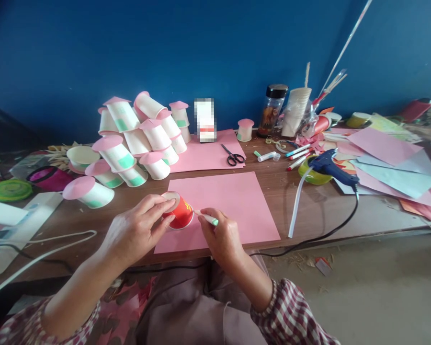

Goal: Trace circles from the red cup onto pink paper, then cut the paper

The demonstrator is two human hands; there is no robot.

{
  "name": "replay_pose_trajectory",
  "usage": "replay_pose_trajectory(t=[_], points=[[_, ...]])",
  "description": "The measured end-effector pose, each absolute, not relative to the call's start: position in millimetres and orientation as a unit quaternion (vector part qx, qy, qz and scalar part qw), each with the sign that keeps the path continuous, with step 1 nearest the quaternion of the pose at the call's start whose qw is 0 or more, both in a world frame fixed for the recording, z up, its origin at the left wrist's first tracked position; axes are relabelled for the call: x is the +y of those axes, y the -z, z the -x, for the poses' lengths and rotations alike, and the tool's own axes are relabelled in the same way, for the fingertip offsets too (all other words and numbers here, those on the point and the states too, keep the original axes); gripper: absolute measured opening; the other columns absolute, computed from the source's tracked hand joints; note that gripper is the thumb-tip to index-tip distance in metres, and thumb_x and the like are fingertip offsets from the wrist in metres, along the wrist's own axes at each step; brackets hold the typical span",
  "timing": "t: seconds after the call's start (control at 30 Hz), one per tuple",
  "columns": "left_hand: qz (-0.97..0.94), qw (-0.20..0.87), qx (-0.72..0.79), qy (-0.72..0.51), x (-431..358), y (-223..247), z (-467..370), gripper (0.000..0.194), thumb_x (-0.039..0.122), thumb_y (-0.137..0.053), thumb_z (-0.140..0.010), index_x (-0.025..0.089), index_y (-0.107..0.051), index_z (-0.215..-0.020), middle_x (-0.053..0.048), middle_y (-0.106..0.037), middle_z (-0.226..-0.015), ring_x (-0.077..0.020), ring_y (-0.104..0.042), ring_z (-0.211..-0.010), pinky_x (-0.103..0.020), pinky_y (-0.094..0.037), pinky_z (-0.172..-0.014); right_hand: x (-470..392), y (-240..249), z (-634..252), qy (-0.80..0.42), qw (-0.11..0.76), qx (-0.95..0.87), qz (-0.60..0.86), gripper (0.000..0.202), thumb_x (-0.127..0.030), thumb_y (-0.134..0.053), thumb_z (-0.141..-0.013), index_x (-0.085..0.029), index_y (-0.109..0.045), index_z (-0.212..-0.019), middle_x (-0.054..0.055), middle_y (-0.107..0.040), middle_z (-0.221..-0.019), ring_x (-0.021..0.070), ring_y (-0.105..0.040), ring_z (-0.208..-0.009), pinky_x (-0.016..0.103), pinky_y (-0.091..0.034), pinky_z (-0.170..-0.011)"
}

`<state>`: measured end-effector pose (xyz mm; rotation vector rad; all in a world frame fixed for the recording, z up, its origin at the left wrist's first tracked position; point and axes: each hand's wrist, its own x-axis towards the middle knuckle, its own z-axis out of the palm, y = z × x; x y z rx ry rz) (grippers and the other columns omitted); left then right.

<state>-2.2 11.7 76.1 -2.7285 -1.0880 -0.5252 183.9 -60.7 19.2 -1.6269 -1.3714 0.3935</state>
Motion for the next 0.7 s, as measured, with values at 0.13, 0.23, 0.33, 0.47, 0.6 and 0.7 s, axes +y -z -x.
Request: replay_pose_trajectory(t=[0.13,0.23,0.33,0.47,0.6,0.7], points=[[0.910,0.080,-0.370,0.170,12,-77,2,0.028,0.034,-0.047,-0.092,0.031,-0.053,-0.119,0.004,-0.062,-0.111,-0.0118,-0.065,-0.085,-0.024,-0.041,-0.053,-61,-19,-184,-0.157,0.466,-0.568,0.660,0.015,-0.024,-0.058,-0.087,-0.017,-0.068,-0.095,0.006,-0.074,-0.082,0.0178,-0.069,-0.072,0.023,-0.052,-0.067],[0.910,0.083,-0.373,0.162,12,-78,2,0.027,0.035,-0.047,-0.092,0.031,-0.053,-0.118,0.004,-0.063,-0.107,-0.0120,-0.065,-0.084,-0.025,-0.039,-0.050,-63,-21,-184,-0.151,0.460,-0.580,0.655,0.014,-0.024,-0.057,-0.087,-0.016,-0.068,-0.093,0.006,-0.073,-0.080,0.0176,-0.069,-0.071,0.023,-0.051,-0.066],[0.910,0.085,-0.376,0.153,12,-78,2,0.029,0.034,-0.047,-0.092,0.031,-0.052,-0.120,0.004,-0.063,-0.107,-0.0123,-0.065,-0.084,-0.025,-0.039,-0.050,-66,-21,-184,-0.142,0.457,-0.589,0.651,0.012,-0.023,-0.057,-0.088,-0.016,-0.067,-0.092,0.005,-0.073,-0.078,0.0169,-0.068,-0.069,0.022,-0.050,-0.065],[0.910,0.089,-0.374,0.153,12,-79,1,0.030,0.033,-0.048,-0.092,0.031,-0.053,-0.121,0.004,-0.063,-0.107,-0.0123,-0.065,-0.082,-0.025,-0.039,-0.051,-73,-21,-181,-0.127,0.451,-0.605,0.644,0.012,-0.023,-0.056,-0.089,-0.018,-0.065,-0.093,0.004,-0.073,-0.081,0.0168,-0.068,-0.070,0.023,-0.049,-0.065],[0.910,0.095,-0.370,0.158,11,-81,1,0.029,0.033,-0.048,-0.092,0.030,-0.054,-0.120,0.003,-0.064,-0.107,-0.0123,-0.065,-0.078,-0.025,-0.040,-0.052,-80,-22,-175,-0.121,0.451,-0.614,0.636,0.012,-0.023,-0.055,-0.089,-0.016,-0.065,-0.093,0.005,-0.072,-0.079,0.0176,-0.068,-0.070,0.024,-0.050,-0.065],[0.912,0.089,-0.368,0.160,10,-83,0,0.028,0.033,-0.047,-0.092,0.028,-0.055,-0.118,0.002,-0.064,-0.105,-0.0124,-0.065,-0.077,-0.024,-0.042,-0.053,-84,-24,-170,-0.112,0.459,-0.615,0.632,0.013,-0.023,-0.055,-0.089,-0.015,-0.065,-0.092,0.006,-0.072,-0.078,0.0181,-0.068,-0.069,0.025,-0.050,-0.065]])
